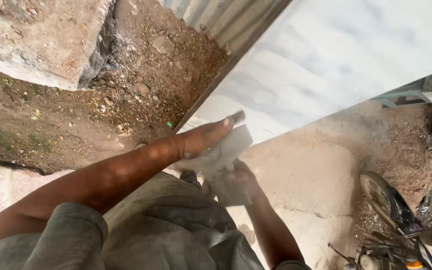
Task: The person uses a trowel to smooth a white surface, likely a wall or ceiling, by repeatedly scraping and leveling the material. The hands move the tool back and forth across the surface to create a uniform finish.
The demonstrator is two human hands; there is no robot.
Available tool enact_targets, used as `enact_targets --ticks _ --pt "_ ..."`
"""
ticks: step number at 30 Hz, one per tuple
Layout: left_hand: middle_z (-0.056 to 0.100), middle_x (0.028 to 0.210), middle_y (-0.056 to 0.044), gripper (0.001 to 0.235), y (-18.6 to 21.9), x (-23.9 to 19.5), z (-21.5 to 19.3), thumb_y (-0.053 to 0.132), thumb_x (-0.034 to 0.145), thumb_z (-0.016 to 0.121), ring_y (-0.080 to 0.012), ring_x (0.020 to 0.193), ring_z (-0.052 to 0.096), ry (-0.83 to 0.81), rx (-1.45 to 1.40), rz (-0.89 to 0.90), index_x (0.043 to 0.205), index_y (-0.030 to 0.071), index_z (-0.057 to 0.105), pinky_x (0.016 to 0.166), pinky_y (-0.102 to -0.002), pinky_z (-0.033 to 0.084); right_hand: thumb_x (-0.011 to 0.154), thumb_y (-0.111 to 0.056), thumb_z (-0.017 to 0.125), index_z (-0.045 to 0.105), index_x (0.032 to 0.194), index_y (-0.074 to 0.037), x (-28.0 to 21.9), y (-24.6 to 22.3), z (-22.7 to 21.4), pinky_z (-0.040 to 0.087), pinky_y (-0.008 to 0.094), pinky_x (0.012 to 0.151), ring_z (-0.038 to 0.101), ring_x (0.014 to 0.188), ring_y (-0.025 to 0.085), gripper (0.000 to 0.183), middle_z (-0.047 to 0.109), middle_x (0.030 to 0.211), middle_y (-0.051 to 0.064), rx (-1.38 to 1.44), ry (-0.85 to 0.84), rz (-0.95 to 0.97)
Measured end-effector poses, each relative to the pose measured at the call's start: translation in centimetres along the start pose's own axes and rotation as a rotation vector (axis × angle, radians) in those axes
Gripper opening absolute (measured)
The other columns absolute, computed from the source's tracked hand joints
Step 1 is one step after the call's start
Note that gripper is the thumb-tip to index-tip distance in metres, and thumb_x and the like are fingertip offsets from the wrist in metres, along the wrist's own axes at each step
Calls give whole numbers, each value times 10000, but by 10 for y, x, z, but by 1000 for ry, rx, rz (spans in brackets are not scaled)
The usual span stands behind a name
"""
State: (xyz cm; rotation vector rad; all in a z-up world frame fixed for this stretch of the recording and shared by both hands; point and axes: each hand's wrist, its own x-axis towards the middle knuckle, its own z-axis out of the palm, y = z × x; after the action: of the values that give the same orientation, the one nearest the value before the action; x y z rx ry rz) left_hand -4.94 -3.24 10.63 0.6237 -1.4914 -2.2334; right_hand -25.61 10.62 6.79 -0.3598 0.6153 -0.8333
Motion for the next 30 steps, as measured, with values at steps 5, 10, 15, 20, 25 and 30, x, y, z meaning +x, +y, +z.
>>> enact_targets --ticks 5,10,15,20,25,30 --pt "99 1681 -235 972 -35 -24 -62 765 922 282 -416 1500 243 279 131 -257 1636 151 40 1161 -584 280 883 -140 659 380 1495 54 23 15 7 595 440 884 684 1112 381 700 588 1321 288 111 30 -125" --pt "780 1252 -130 476 -73 -59 -41 399 911 634 -242 1058 773 362 -20 -540 1284 118 727 964 -408 607 894 -149 655 427 1479 53 58 -19 -7 589 437 943 653 1181 386 660 581 1350 295 140 73 -426" --pt "735 1205 -184 484 -76 -30 -6 91 807 777 -278 1016 760 367 -601 -4 1260 9 629 885 -432 619 998 -203 637 473 1421 32 105 -17 -37 583 476 1020 627 1203 414 511 618 1287 305 -10 -8 -347" --pt "765 1126 -147 352 -74 -73 -32 130 873 737 -213 946 769 670 -604 -45 1192 -4 677 847 -353 626 966 -251 682 516 1396 5 146 -52 -67 474 448 1064 570 1271 355 528 611 1341 243 -1410 270 -202" --pt "791 1034 -107 341 -101 -131 -22 176 864 799 -172 899 737 1018 -470 -16 1151 20 702 800 -317 615 1074 -419 426 647 1398 -117 258 -152 -22 173 700 1211 526 1370 341 495 628 1415 145 -2827 172 -280" --pt "793 1012 -98 365 -134 -136 11 197 861 792 -168 881 729 1065 -579 25 1143 -20 711 784 -346 606 1014 -561 427 735 1215 -71 305 -196 -22 338 586 1082 591 1249 325 613 674 1308 157 -3146 189 480"
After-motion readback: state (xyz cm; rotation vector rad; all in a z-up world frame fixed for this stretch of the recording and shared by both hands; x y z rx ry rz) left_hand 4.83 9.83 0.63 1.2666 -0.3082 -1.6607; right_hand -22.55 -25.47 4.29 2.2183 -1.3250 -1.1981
